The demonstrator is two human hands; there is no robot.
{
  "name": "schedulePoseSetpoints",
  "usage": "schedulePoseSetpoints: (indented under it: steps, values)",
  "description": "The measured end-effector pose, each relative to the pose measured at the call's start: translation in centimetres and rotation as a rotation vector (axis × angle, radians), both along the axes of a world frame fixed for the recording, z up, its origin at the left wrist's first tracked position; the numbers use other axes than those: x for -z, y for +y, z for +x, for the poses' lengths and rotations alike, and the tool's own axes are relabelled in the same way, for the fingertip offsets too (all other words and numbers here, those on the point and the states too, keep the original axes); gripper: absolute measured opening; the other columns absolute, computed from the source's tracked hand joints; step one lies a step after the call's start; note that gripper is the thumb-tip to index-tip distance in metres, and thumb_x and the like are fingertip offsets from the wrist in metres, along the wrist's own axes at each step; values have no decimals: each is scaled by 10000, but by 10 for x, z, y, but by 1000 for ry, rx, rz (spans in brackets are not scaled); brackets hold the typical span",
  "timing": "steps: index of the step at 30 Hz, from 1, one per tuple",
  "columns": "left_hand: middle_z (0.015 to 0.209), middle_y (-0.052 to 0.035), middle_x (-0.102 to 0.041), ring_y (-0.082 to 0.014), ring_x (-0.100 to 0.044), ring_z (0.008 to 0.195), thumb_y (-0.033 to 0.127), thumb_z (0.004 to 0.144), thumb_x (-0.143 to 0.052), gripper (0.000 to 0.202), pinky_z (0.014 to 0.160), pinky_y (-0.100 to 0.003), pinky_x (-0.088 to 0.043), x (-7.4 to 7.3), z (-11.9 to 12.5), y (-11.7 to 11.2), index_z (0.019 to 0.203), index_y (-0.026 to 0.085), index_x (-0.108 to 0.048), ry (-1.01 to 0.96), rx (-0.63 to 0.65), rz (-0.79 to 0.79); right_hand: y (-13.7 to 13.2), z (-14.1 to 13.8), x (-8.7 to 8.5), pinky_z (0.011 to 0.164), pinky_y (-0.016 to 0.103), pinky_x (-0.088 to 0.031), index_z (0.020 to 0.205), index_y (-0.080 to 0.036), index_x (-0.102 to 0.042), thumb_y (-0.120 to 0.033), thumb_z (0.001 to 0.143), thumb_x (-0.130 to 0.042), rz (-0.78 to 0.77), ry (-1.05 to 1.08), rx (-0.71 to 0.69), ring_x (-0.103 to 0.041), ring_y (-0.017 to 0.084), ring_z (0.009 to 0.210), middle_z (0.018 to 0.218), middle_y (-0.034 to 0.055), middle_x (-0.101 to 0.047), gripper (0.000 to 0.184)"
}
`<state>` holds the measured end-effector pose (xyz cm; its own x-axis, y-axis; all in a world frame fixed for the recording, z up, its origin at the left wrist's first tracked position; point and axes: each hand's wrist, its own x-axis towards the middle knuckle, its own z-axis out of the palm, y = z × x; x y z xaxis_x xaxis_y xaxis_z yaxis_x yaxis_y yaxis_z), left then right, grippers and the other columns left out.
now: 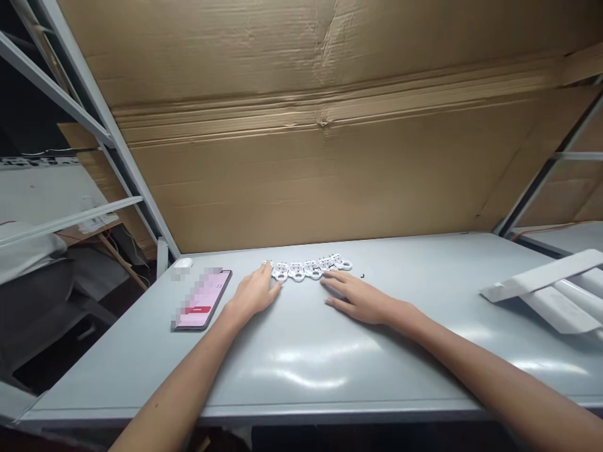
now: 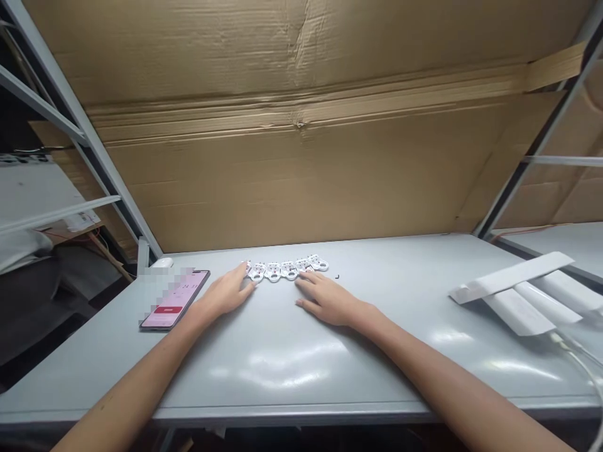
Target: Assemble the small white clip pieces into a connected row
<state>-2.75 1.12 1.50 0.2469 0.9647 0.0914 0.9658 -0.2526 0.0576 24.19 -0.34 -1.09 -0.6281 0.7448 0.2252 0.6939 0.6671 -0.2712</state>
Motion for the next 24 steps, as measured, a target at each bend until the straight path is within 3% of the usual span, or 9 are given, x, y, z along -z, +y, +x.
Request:
schedulePoseSetpoints:
  steps: [3, 5, 7, 10, 13, 15, 18, 24]
  values:
    - [1135, -179, -671, -345, -640, 1043, 381, 968, -399, 349, 816, -411, -487, -13, 3, -9, 1162, 143, -564, 44, -35, -21, 2, 0, 1, 1037, 508, -428, 1339, -227, -547, -526, 970, -376, 2, 8, -15, -498, 338, 1260, 1391, 139, -530, 504]
    - [1028, -154, -690, -338, -659, 963, 332, 947, -433, 255, 778, -405, -488, -18, 4, -12, 1061, 162, -587, 73, -60, 3, 2, 1, 2, 1045, 511, -421, 1345, -223, -544, -527, 971, -369, 3, 1, -13, -488, 340, 1274, 1392, 142, -530, 512]
    - [1032, -155, -678, -345, -643, 986, 272, 913, -464, 213, 794, -414, -483, -18, 2, -12, 1051, 165, -586, 100, -62, 43, 2, 1, 2, 1054, 516, -412, 1354, -233, -538, -533, 971, -367, 6, 3, -9, -477, 340, 1287, 1400, 136, -527, 515]
    - [1170, -166, -633, -344, -578, 1129, 238, 885, -466, 312, 885, -424, -460, -11, -3, -6, 1177, 164, -549, 96, -29, 66, 1, 1, 2, 1079, 511, -388, 1373, -247, -521, -531, 969, -376, 12, 14, -9, -453, 332, 1314, 1425, 121, -510, 515]
    - [1391, -167, -511, -312, -457, 1308, 225, 905, -411, 431, 1016, -420, -387, -4, -11, 0, 1328, 160, -459, 69, 16, 11, 2, 2, 3, 1111, 479, -360, 1418, -217, -472, -536, 966, -381, -4, 3, -9, -416, 314, 1352, 1466, 127, -467, 561]
    - [1427, -161, -482, -301, -484, 1291, 189, 910, -373, 445, 1011, -409, -392, -3, -14, 1, 1347, 157, -451, 69, 28, -28, 3, 3, 4, 1131, 469, -335, 1455, -198, -422, -555, 957, -388, -25, 3, 6, -383, 308, 1378, 1495, 133, -433, 613]
    - [1308, -147, -570, -296, -601, 1126, 164, 918, -356, 384, 919, -392, -444, -6, -15, 0, 1266, 165, -517, 87, 30, -46, 5, 4, 6, 1145, 478, -311, 1486, -199, -375, -573, 944, -406, -48, 9, 23, -355, 308, 1400, 1521, 133, -402, 659]
    - [1077, -156, -630, -324, -615, 992, 281, 939, -427, 237, 859, -428, -457, -14, -14, -2, 1044, 160, -601, 119, -40, -1, 6, 4, 7, 1139, 478, -323, 1489, -177, -370, -572, 950, -387, -45, 5, 24, -360, 303, 1397, 1534, 141, -381, 669]
